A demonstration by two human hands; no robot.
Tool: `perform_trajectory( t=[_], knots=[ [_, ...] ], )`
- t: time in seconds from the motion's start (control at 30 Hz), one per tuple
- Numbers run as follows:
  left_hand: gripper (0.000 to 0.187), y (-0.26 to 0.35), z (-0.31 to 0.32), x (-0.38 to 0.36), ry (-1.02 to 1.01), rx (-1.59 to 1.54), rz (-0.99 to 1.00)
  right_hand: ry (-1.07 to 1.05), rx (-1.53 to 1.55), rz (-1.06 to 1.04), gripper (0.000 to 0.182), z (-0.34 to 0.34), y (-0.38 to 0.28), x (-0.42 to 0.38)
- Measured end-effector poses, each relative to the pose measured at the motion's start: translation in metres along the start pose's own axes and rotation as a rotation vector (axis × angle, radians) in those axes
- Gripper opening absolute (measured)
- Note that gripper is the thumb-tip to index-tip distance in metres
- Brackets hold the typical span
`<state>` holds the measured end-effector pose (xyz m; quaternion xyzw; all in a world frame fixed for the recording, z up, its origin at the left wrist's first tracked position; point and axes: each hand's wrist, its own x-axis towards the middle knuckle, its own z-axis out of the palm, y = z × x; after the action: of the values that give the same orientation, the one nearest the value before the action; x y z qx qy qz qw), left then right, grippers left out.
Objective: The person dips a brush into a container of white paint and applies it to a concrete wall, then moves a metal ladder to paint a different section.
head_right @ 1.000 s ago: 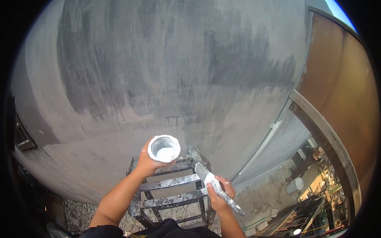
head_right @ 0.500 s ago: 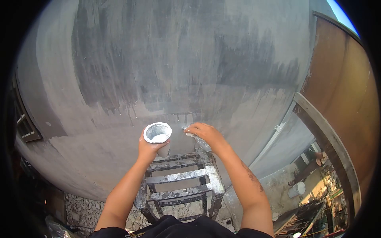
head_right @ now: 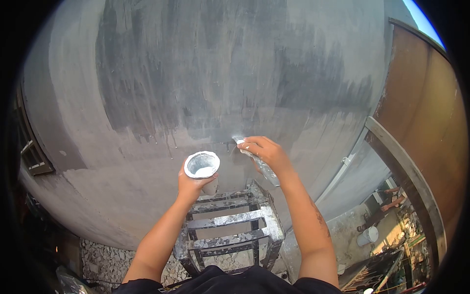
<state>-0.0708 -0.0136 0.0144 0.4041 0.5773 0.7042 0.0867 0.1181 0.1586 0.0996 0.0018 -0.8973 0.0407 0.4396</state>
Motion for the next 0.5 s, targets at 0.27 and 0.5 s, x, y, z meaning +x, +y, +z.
perform_trajectory(
  t=[0.27,0.5],
  knots=[
    [0.062,0.019,-0.019,-0.005,0.121,-0.035,-0.004,-0.413,0.262,0.045,0.036,0.029,0.001,-0.004],
    [0.063,0.025,-0.082,-0.037,0.250,-0.009,0.035,0.060,0.144,-0.076,0.033,-0.011,-0.038,0.056]
  ],
)
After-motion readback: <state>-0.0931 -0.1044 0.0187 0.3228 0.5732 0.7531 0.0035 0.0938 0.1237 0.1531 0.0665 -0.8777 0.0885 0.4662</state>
